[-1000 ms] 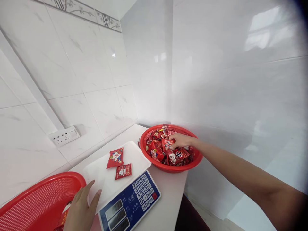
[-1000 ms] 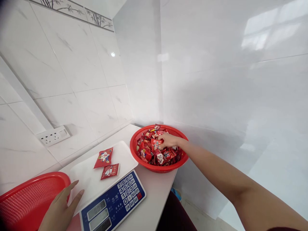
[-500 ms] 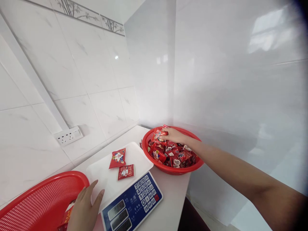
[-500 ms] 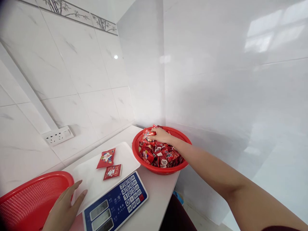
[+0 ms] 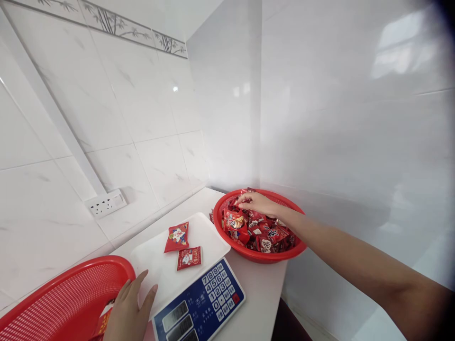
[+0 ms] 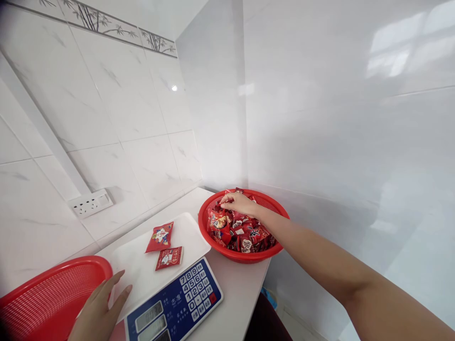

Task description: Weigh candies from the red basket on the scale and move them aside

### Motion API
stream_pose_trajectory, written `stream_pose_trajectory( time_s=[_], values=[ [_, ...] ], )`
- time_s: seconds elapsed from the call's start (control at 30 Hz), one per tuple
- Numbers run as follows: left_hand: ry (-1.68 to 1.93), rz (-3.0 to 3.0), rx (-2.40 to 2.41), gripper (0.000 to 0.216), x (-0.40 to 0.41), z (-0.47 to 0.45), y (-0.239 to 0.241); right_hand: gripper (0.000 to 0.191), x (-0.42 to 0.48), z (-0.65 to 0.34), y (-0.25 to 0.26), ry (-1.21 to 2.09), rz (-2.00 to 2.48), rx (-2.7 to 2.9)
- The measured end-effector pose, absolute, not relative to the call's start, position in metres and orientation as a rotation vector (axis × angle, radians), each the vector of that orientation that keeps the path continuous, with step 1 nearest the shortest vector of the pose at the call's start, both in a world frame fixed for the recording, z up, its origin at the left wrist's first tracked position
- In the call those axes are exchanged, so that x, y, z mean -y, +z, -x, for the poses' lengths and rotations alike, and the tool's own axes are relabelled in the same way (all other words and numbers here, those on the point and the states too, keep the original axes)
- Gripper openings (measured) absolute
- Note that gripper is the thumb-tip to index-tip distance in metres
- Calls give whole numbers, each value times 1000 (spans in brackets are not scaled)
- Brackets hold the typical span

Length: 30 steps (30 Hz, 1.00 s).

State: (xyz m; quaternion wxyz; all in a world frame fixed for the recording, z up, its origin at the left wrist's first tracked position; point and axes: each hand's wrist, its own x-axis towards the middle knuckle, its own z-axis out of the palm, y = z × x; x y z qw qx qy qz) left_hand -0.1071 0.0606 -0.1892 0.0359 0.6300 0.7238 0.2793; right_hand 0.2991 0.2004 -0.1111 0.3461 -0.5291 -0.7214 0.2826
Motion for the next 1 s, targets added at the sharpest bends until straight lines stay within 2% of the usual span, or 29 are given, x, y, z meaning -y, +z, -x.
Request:
stream_pose_trajectory(
  time_s=[0.17, 0.3, 0.37, 0.67, 0.83, 1.0],
  values=[
    [847, -1941, -2224, 64, -61, 106, -188, 31, -194, -309, -105, 841, 1388, 1829],
    [855, -1930, -2221, 64, -61, 106, -189, 72, -192, -315, -108, 898, 1343, 1869],
    [850, -1924, -2224, 65, -61, 106, -189, 82, -192, -318, -110, 910, 1346, 1845],
    [858, -1916, -2243, 64, -58, 102, -182, 61, -195, -328, -120, 895, 1332, 1798],
    [882, -1906, -2241, 59, -58, 102, -183, 39, -183, -316, -108, 909, 1273, 1699],
    [988, -1845, -2242, 55, -53, 94, -169, 27, -168, -294, -91, 957, 1211, 1573]
  ],
)
